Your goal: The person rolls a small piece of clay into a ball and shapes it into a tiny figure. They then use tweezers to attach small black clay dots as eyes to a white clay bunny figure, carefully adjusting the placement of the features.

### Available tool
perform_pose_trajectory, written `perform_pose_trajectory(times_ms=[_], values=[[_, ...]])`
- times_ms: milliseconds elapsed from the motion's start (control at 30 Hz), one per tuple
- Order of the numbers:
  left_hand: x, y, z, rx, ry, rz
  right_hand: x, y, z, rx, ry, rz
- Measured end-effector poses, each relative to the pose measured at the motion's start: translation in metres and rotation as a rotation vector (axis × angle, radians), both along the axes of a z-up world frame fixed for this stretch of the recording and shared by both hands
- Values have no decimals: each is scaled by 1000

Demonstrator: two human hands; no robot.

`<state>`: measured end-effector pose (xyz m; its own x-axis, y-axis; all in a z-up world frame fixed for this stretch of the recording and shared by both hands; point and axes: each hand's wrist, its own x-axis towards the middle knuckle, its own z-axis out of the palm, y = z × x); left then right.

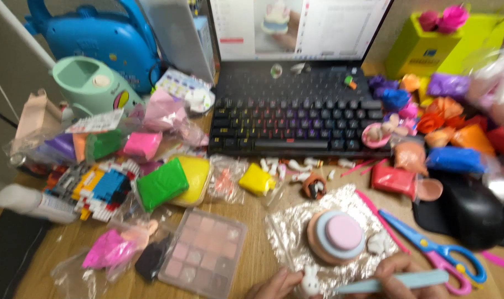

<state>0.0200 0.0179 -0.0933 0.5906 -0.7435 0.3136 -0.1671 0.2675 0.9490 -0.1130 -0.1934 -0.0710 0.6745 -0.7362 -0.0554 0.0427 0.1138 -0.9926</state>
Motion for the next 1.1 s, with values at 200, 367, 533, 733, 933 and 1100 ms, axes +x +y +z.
perform_pose_trajectory(times_ms=[200, 367, 533, 733, 933, 1100], values=[[-8, -29, 98, 116, -582, 996, 19, 33, 53, 157, -73, 26], [-7, -17, 106, 66, -535, 743, 21, 28, 61, 113, -248, 188], [-11, -16, 102, 81, -527, 736, 25, 35, 71, 71, -177, 148], [-14, -17, 90, 85, -563, 768, 27, 41, 78, 40, -117, 143], [-15, -17, 86, 76, -544, 759, 27, 41, 79, -5, -100, 161], [-15, -18, 86, 61, -539, 745, 27, 41, 79, -2, -98, 171]])
